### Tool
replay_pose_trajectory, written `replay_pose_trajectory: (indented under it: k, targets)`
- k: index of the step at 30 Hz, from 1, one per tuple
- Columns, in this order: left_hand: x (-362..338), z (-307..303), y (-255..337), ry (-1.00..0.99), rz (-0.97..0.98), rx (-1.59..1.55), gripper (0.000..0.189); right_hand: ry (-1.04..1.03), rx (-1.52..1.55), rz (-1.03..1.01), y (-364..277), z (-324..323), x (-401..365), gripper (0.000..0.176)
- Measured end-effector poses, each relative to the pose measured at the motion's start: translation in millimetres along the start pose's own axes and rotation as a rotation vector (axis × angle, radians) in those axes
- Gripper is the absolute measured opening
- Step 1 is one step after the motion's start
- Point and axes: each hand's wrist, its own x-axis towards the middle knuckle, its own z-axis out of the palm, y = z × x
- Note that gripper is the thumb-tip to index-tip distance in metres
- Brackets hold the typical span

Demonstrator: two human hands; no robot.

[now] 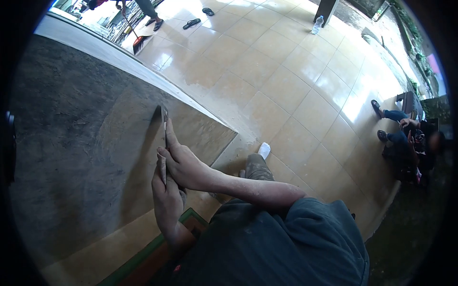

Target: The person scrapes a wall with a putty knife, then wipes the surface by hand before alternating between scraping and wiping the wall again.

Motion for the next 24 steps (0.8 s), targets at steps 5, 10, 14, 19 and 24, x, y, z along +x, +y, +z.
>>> replay_pose_trajectory:
  k: [5, 10, 14, 19, 24]
  targets:
    - [10, -10, -18, -0.023, -0.104, -0.04, 0.048, 0.044, -0.059, -0.081, 17, 12, 8, 0.074]
    - [18, -13, -27, -0.059, -0.188, -0.081, 0.039, 0.11, -0.104, -0.005, 49, 13, 15, 0.074]
    - [-2, -2, -45, 0.04, 0.025, -0.341, 0.036, 0.171, -0.298, 0.02, 50, 13, 6, 0.068]
    - [-18, -16, -44, 0.032, -0.051, -0.807, 0.036, 0.085, -0.45, 0.027, 12, 6, -8, 0.038]
    - [-18, -31, -24, -0.051, 0.019, -0.764, 0.016, 0.217, -0.582, -0.63, 4, -3, 10, 0.015]
